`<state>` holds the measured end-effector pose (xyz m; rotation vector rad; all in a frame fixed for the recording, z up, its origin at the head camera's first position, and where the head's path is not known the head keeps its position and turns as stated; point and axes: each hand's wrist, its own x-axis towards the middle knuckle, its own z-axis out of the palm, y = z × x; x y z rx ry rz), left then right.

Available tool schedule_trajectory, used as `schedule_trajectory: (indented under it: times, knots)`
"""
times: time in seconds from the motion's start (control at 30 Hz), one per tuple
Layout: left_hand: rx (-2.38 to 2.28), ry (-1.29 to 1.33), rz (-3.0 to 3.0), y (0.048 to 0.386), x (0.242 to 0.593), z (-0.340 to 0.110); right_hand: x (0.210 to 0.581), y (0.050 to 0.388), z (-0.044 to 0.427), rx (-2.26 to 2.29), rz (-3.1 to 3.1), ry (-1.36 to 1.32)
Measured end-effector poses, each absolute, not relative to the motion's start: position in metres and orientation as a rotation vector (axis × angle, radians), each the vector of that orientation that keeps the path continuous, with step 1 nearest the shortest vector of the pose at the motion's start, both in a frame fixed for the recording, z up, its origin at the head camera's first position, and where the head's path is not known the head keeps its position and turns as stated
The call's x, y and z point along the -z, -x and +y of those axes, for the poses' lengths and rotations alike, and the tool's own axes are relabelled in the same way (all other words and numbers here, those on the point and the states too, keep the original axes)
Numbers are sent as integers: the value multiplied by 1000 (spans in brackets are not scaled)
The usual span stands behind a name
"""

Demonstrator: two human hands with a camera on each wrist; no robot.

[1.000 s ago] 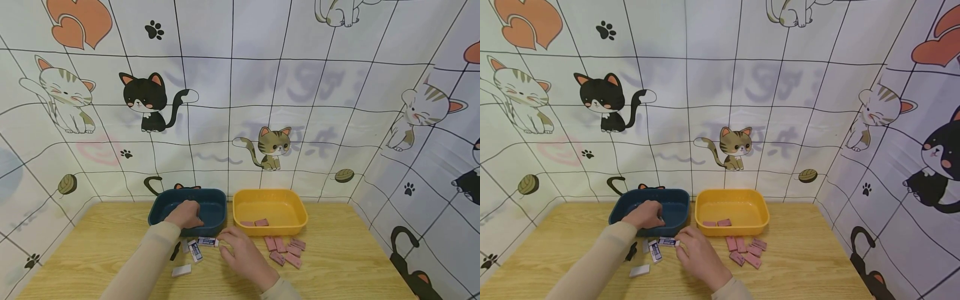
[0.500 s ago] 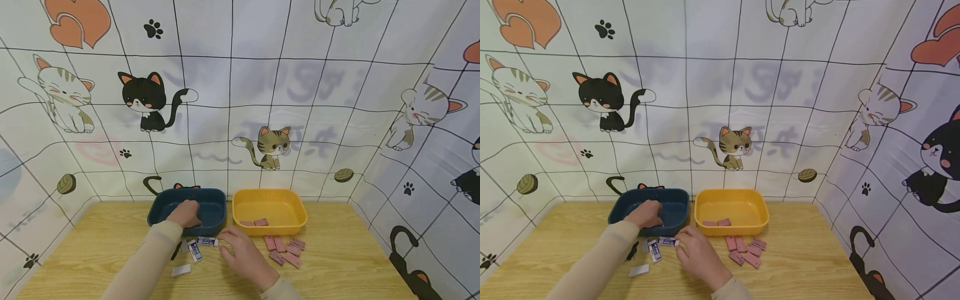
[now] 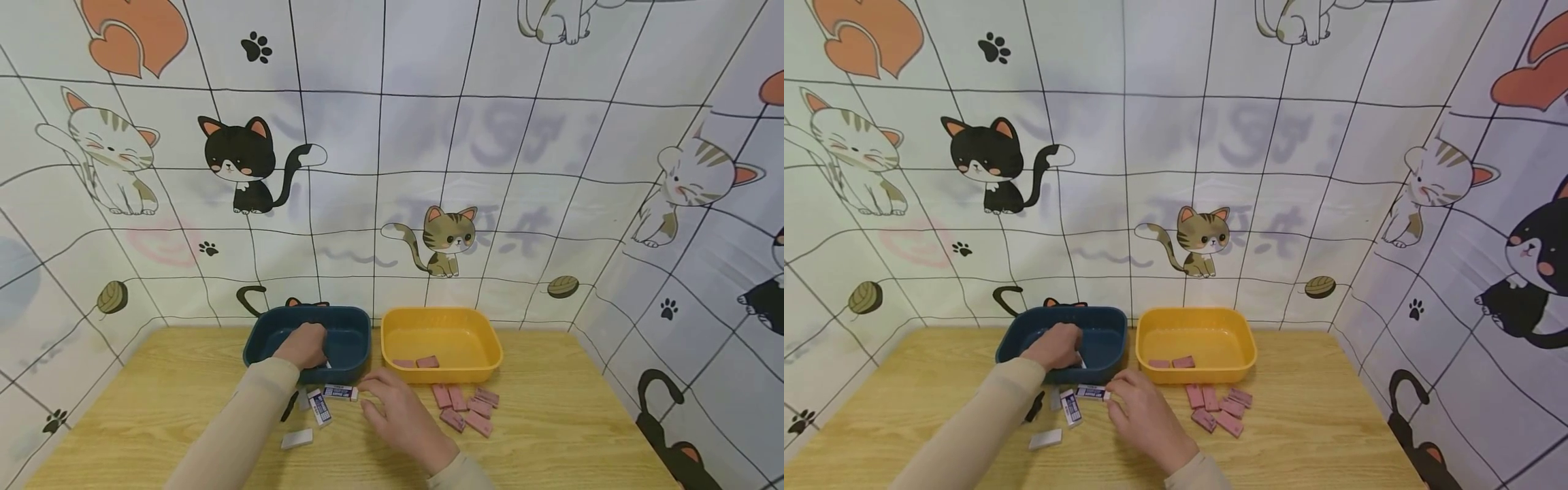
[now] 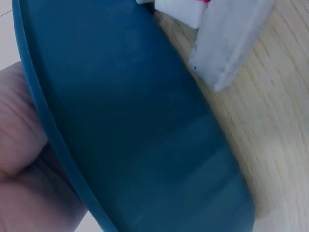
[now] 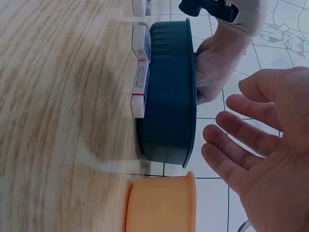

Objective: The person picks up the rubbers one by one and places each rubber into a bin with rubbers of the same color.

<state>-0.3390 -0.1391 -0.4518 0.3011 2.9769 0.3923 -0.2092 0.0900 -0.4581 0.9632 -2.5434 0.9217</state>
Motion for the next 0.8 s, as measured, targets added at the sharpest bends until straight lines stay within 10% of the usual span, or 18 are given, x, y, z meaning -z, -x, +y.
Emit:
schedule_trajectory:
  times: [0.8]
  knots:
    - [-536,-369,3041,310,434,-149,461,208,105,-900,-2589,-864]
